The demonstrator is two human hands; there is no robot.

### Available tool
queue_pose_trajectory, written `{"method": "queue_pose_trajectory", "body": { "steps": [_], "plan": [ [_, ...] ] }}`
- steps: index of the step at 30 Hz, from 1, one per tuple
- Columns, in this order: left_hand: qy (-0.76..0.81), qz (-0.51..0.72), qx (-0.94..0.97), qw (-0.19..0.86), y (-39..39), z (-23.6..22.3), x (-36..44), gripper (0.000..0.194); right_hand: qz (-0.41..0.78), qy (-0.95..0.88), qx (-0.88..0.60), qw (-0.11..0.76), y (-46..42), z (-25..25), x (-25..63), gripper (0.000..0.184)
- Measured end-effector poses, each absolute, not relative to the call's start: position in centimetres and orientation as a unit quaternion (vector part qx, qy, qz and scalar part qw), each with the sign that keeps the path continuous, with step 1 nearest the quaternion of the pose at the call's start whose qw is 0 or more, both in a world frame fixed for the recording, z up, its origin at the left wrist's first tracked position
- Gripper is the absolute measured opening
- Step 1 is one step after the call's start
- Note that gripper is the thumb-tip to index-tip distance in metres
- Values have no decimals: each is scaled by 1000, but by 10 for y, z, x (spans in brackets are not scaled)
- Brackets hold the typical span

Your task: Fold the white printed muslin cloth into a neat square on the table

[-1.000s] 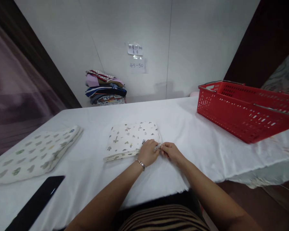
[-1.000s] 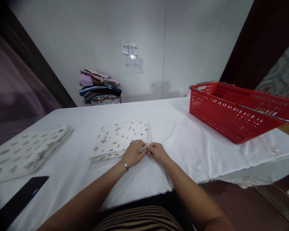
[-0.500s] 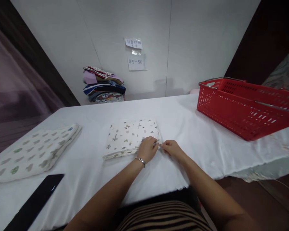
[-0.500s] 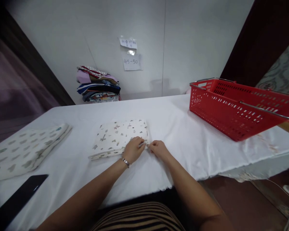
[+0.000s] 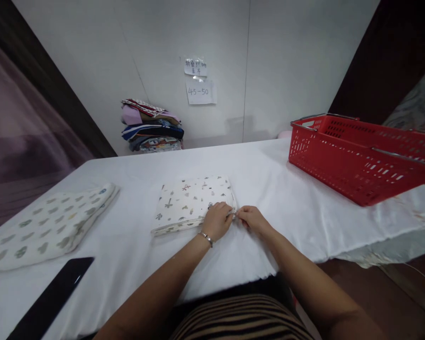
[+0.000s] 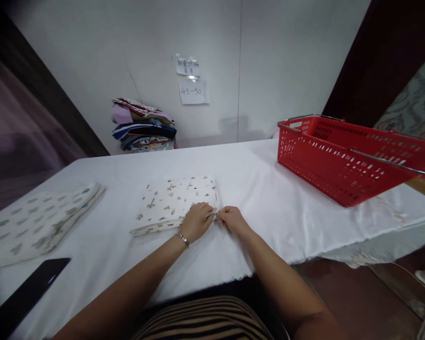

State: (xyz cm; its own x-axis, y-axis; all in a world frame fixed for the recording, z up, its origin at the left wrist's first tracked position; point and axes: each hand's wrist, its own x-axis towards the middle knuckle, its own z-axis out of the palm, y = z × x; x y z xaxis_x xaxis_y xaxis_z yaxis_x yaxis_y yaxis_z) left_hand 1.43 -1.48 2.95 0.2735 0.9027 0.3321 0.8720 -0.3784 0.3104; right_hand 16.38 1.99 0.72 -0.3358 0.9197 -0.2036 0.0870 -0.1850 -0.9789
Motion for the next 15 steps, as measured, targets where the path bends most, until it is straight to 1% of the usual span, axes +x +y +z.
{"method": "queue_pose_trajectory", "body": {
  "steps": [2,5,7,11,15],
  "plan": [
    [556,233,797,34,-17,30,14,8,636,-515,-457,349,19,9,163,18],
    [560,231,795,32,-17,30,14,13,661,-498,-436,354,20,10,164,18],
    [567,236,788,36,-15,29,14,11,659,-505,-433,353,21,11,165,18],
    [591,256,763,52,-11,28,14,8,581,-550,-489,347,24,9,170,19],
    [596,263,756,60,-10,28,14,8,523,-617,-506,300,25,3,173,17]
  ]
}}
